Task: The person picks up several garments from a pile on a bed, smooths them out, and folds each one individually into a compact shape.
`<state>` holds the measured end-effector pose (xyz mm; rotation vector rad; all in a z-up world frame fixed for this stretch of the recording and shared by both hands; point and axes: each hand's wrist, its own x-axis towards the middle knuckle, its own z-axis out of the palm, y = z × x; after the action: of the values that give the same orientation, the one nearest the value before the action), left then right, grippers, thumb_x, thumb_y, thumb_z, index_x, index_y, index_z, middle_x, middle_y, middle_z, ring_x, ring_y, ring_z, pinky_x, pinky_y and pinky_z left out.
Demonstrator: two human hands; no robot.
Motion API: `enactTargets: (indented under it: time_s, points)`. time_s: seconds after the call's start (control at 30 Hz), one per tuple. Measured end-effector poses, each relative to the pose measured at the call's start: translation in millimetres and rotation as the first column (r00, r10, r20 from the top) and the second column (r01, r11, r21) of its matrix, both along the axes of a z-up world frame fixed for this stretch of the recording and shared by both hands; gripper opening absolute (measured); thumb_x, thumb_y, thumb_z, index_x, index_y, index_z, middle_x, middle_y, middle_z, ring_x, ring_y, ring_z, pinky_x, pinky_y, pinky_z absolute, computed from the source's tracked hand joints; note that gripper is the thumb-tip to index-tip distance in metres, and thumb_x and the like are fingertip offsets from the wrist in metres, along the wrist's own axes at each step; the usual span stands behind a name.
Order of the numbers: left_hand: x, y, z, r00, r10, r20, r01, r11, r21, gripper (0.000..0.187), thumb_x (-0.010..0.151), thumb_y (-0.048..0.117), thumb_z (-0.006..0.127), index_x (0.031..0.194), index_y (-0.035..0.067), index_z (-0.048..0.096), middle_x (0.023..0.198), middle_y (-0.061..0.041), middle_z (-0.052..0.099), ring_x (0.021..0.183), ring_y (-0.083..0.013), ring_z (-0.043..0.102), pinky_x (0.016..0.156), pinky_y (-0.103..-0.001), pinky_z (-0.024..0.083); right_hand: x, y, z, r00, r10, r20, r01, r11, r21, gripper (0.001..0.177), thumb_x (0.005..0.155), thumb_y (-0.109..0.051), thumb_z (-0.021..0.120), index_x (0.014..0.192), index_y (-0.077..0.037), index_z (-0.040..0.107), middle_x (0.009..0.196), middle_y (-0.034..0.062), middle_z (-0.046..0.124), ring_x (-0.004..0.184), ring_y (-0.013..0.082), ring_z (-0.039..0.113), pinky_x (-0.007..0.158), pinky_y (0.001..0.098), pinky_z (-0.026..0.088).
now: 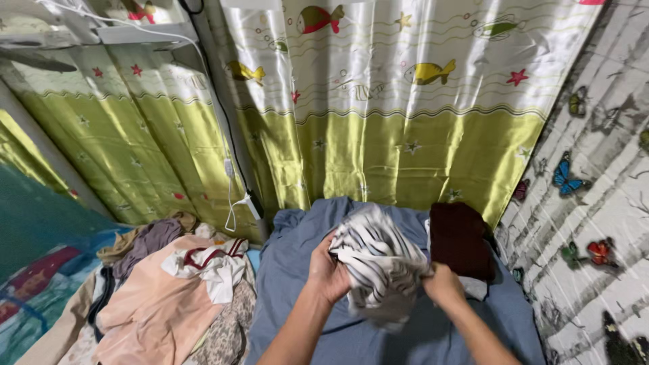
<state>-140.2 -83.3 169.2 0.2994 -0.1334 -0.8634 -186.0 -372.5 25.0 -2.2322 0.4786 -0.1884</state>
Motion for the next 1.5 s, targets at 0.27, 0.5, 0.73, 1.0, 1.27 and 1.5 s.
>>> enactTargets:
  time_s: [0.27,0.5,0.73,1.0,1.27,1.5]
  points:
    - [-13.8,-0.6,4.3,0.918,-0.001,0.396,-0.184,0.884,0.43,0.05,0.083,-0.003,0.072,0.131,-0.009,0.06,0.117,-0.02,0.071,0.106,-0.0328,0.069,0.101,-0.049,0.056,-43.8,31.2,56.4,0.989,0.137,0.052,-0.075,0.168,0.983,0.048,0.088,-0.037,0.055,0.122,-0.003,0.063,0.116,0.026,0.069,0.098,0.0379,0.066,0.086,0.0638,0.052]
    - [-51.6,6.0,-23.1,0.819,0.08,0.569,-0.435,0.734,0.522,0.068,0.065,-0.01,0.063,0.132,-0.002,0.057,0.12,-0.013,0.072,0.108,-0.0271,0.07,0.095,-0.037,0.056,-59.4,29.7,44.1,0.965,-0.262,0.016,0.096,0.407,0.908,0.066,0.093,-0.044,0.06,0.14,0.001,0.052,0.125,0.0122,0.063,0.115,0.0324,0.055,0.107,0.0674,0.038]
    - [-48.9,-2.7,-30.3,0.894,0.09,0.44,-0.341,0.774,0.534,0.053,0.071,-0.006,0.065,0.123,-0.009,0.057,0.102,-0.021,0.068,0.08,-0.0326,0.069,0.076,-0.05,0.06,-28.5,91.2,-16.5,0.988,0.078,-0.13,0.016,0.797,0.604,0.049,0.084,-0.022,0.069,0.131,-0.011,0.063,0.115,0.0113,0.076,0.101,0.0252,0.073,0.087,0.0414,0.059]
    - [25.3,54.6,-75.1,0.995,0.104,0.006,-0.096,0.898,0.429,0.038,0.082,0.002,0.054,0.116,-0.011,0.064,0.102,-0.024,0.074,0.083,-0.0314,0.077,0.079,-0.044,0.065,-3.8,50.2,-33.4,0.998,0.049,-0.028,0.03,-0.04,0.999,0.04,0.088,-0.018,0.052,0.118,0.005,0.066,0.112,0.0223,0.073,0.1,0.0345,0.072,0.093,0.0488,0.058]
    - [28.3,96.8,-117.1,0.918,0.038,0.394,-0.377,0.388,0.841,0.048,0.081,0.003,0.068,0.128,0.007,0.062,0.112,-0.005,0.068,0.096,-0.0206,0.065,0.081,-0.037,0.053,15.7,94.3,66.6,0.808,-0.396,0.436,-0.488,-0.036,0.872,0.043,0.098,-0.029,0.055,0.128,-0.001,0.066,0.124,0.0118,0.072,0.114,0.0306,0.066,0.105,0.0457,0.047]
    - [53.2,83.1,-52.8,0.427,0.48,0.767,-0.868,0.455,0.198,0.014,0.089,0.0,0.066,0.103,-0.001,0.07,0.098,-0.009,0.074,0.095,-0.019,0.069,0.089,-0.03,0.054,60.2,132.5,152.6,0.909,0.086,0.407,-0.405,-0.033,0.914,0.048,0.094,-0.04,0.062,0.117,0.002,0.068,0.111,0.0154,0.076,0.099,0.028,0.073,0.091,0.0431,0.056]
